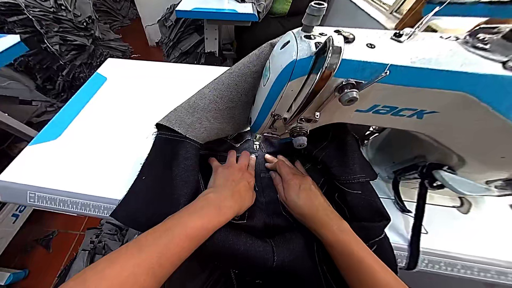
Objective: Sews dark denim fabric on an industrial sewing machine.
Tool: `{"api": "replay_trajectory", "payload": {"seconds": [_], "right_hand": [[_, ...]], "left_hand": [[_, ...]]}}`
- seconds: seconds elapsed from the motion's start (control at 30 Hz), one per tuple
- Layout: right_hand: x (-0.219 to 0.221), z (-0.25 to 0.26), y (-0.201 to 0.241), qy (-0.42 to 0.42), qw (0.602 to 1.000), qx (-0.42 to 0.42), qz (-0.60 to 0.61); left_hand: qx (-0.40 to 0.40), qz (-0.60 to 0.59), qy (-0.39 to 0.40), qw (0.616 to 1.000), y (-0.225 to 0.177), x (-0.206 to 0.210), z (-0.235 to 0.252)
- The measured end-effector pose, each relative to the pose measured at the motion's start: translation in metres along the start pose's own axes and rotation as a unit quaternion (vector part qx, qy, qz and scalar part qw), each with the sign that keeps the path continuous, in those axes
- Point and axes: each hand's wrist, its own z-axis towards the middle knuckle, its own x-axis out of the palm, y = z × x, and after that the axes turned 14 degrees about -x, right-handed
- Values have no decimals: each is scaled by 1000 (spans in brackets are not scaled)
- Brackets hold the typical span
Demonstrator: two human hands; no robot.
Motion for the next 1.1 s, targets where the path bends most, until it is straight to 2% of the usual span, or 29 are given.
{"api": "replay_trajectory", "payload": {"seconds": [0.5,1.1], "right_hand": [[4,18,-7,17,999,31,0],[16,44,-38,-21,1000,-12,-13]], "left_hand": [[0,5,-30,1000,12,-1,24],[17,7,-68,997,21,-9,59]]}}
